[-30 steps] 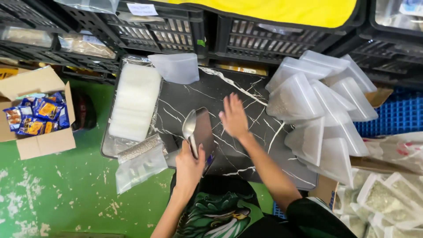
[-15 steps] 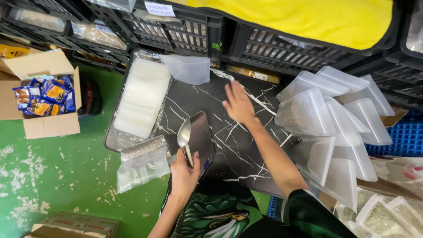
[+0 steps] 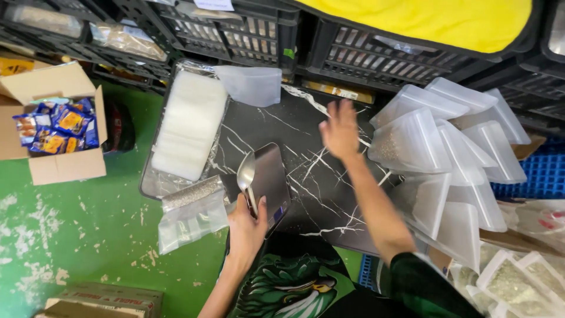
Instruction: Bagging and weighing granular food material into plastic pouches using a spoon and a digital scale.
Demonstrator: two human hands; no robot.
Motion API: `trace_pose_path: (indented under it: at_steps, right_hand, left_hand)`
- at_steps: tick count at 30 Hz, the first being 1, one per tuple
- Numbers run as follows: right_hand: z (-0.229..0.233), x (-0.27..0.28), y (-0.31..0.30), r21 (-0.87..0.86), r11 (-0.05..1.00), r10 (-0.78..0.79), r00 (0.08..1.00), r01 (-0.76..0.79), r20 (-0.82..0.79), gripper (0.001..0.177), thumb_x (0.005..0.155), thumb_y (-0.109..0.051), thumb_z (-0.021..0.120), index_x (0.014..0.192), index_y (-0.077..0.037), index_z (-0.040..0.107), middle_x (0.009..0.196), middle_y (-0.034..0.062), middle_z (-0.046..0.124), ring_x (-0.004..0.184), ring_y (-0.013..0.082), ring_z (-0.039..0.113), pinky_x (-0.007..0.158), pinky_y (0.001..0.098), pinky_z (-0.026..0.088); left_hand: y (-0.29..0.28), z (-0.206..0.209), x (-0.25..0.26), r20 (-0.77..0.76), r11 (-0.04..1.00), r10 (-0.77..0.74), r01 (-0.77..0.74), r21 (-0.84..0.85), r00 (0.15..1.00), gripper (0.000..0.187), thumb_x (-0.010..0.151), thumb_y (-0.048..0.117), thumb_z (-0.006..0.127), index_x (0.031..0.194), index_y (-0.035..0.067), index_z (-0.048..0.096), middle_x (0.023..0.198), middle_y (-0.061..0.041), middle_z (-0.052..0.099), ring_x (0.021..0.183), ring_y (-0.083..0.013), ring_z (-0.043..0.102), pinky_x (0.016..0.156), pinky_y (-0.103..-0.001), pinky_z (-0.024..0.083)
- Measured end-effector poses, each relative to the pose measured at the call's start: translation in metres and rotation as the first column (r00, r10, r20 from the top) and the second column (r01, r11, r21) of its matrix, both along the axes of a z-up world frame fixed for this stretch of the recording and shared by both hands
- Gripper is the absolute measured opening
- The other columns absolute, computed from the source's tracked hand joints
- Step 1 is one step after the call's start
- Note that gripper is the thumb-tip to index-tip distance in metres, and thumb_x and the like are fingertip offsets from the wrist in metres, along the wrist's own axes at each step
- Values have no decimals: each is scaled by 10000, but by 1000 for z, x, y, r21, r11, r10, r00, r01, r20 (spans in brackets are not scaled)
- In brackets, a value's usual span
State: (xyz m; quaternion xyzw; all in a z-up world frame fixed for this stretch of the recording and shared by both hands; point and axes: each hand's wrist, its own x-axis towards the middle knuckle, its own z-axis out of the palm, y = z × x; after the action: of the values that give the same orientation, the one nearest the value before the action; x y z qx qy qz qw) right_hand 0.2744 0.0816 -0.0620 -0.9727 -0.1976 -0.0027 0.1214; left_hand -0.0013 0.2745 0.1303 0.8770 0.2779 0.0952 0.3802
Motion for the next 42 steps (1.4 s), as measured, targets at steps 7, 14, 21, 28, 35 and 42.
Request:
trace_pose_path:
  at_steps: [7,14,21,28,35,42]
  right_hand:
    - [-8,-125,28,186,858,436,870,-479,232,622,906,-245,666,1493,-96,522,1644,270,287,1521,404,289,1254,504,228]
    - [-7,-34,-6,104,982,114,934,-157,338,602,1014,-333,611,1551,-91,485,1534,380,388,1432,514,391,1184,583,308]
    - [-5,-179,40,344,928,181,981,-146,-69,509,1088,-373,401,1502,-80,442,1563,221,395,1478,323,356,1269,443,175]
    - [45,-272,-49,539,822,140,983,-184,122,393,990,-190,550,1357,-165,687,1368,91,677,1247,302,645,1086,437,495]
    - [36,-330,-88,508,861,-41,998,16,37,405,978,-139,560,1360,-45,657,1427,186,613,1344,401,548,1128,519,440]
    - [26,-338,-52,357,933,-49,999,42,11,599,920,-186,674,1466,11,522,1556,269,445,1429,458,416,1166,565,337]
  left_hand:
    - [3,0,16,34,998,-41,39,52,999,284,929,289,711,837,69,556,540,-191,623,575,-436,684,483,-469,501]
    - [4,31,26,78,1000,6,-6,-5,997,274,927,276,718,853,59,567,548,-209,599,569,-434,674,478,-442,502]
    - [-11,-54,87,120,964,-117,142,-223,986,328,898,327,740,818,58,569,490,-151,570,468,-326,629,443,-417,443]
    - [-69,-191,132,-135,683,-325,134,-718,936,404,855,379,786,1035,21,729,808,-137,674,753,-291,686,532,-433,572]
    - [-86,-218,116,-149,826,-410,298,-478,900,439,833,394,758,1059,17,745,891,-177,766,958,-385,736,790,-507,599]
    - [-73,-170,103,-133,873,-390,320,-367,911,467,848,267,737,1215,-15,675,1083,-207,755,1086,-415,697,969,-538,567]
